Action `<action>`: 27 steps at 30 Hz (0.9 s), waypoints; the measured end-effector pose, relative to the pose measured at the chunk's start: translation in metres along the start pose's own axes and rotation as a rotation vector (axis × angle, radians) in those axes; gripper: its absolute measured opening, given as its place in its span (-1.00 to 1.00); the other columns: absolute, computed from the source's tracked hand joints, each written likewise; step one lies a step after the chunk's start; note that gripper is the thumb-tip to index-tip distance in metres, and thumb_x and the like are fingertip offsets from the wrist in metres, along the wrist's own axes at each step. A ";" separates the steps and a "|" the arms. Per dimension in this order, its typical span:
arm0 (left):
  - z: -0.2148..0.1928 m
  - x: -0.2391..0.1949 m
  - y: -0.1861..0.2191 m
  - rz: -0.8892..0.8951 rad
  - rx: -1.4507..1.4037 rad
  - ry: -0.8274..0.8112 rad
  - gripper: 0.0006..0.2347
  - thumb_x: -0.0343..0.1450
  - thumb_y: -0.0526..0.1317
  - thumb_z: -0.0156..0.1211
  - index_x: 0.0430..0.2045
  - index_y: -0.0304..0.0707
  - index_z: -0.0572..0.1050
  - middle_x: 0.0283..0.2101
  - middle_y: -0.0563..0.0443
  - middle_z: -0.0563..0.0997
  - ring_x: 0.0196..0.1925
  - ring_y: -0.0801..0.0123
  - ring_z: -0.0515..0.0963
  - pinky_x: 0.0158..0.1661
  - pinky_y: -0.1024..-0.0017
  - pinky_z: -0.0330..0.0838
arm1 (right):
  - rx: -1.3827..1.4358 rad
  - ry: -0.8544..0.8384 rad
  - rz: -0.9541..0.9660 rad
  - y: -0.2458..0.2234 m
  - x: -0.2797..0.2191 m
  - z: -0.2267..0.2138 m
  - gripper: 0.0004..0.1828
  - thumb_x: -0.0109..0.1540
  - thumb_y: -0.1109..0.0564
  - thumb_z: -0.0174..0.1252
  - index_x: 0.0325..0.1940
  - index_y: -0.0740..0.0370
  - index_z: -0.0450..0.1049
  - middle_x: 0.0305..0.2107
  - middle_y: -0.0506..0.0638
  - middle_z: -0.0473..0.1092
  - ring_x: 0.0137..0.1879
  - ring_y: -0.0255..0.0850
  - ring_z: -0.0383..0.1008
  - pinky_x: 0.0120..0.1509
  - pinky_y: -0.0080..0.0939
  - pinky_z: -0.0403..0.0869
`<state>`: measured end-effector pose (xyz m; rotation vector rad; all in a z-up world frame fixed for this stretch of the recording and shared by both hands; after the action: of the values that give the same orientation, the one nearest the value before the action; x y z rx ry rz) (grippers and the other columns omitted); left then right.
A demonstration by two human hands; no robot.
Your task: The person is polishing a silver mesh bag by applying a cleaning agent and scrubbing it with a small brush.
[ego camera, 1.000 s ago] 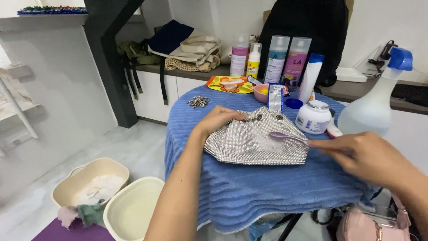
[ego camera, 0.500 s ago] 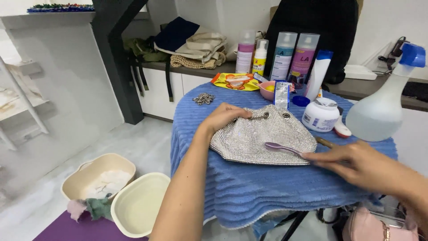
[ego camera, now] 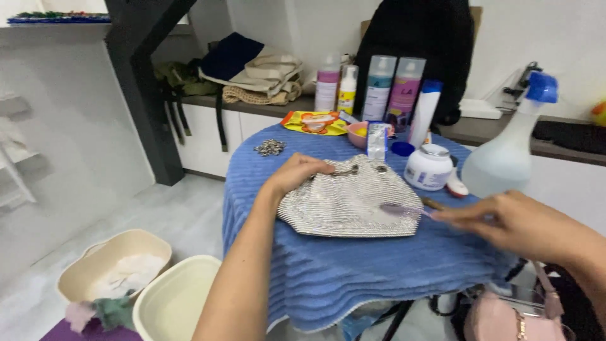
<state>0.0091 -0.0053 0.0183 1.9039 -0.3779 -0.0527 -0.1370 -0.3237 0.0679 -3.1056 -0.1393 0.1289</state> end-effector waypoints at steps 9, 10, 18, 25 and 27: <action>-0.001 0.002 -0.002 0.013 -0.016 -0.007 -0.78 0.29 -0.09 0.28 -0.31 -0.10 0.73 -0.08 0.09 0.76 0.13 0.39 0.63 0.27 0.42 0.30 | 0.054 -0.063 -0.010 -0.003 -0.013 -0.003 -0.51 0.27 -0.15 0.12 0.23 -0.80 0.55 -0.15 -0.51 0.53 -0.51 -0.39 0.20 -0.30 -0.41 0.38; 0.001 0.002 -0.001 0.024 0.003 -0.017 -0.77 0.31 -0.09 0.25 -0.27 -0.10 0.72 -0.03 0.08 0.75 0.19 0.37 0.61 0.29 0.37 0.29 | 0.016 -0.026 0.069 0.004 -0.014 -0.010 -0.53 0.26 -0.15 0.14 0.16 -0.85 0.58 0.16 -0.68 0.51 -0.59 -0.40 0.23 -0.34 -0.42 0.44; 0.000 -0.003 0.001 -0.015 0.016 -0.001 -0.75 0.27 -0.02 0.28 -0.29 -0.03 0.73 0.01 0.10 0.74 0.27 0.33 0.56 0.38 0.26 0.15 | 0.199 -0.082 -0.122 0.006 -0.008 0.004 -0.51 0.24 -0.08 0.17 0.22 -0.61 0.63 -0.06 -0.55 0.66 -0.04 -0.54 0.50 0.12 -0.48 0.52; 0.001 -0.001 -0.001 -0.005 -0.009 0.000 -0.80 0.27 -0.04 0.32 -0.37 -0.04 0.73 -0.05 0.11 0.77 0.21 0.35 0.59 0.33 0.28 0.20 | 0.202 -0.066 -0.258 -0.030 -0.013 0.009 -0.50 0.28 -0.09 0.03 0.29 -0.54 0.55 -0.14 -0.53 0.72 -0.41 -0.46 0.35 -0.23 -0.47 0.41; 0.001 -0.002 0.002 0.003 -0.002 0.000 -0.79 0.27 -0.04 0.31 -0.35 -0.04 0.73 -0.04 0.11 0.76 0.20 0.35 0.59 0.32 0.30 0.23 | 0.235 -0.103 -0.178 -0.009 -0.009 0.001 -0.51 0.25 -0.06 0.12 0.24 -0.50 0.62 0.02 -0.57 0.66 -0.09 -0.59 0.50 0.06 -0.50 0.46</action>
<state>0.0062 -0.0057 0.0191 1.9015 -0.3802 -0.0510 -0.1467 -0.3151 0.0679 -2.8370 -0.3726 0.2780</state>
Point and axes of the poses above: each hand's wrist, its own x-axis towards the middle knuckle, its own z-axis out of the palm, y = z × x, the point moved 4 cm from there along x, towards the middle knuckle
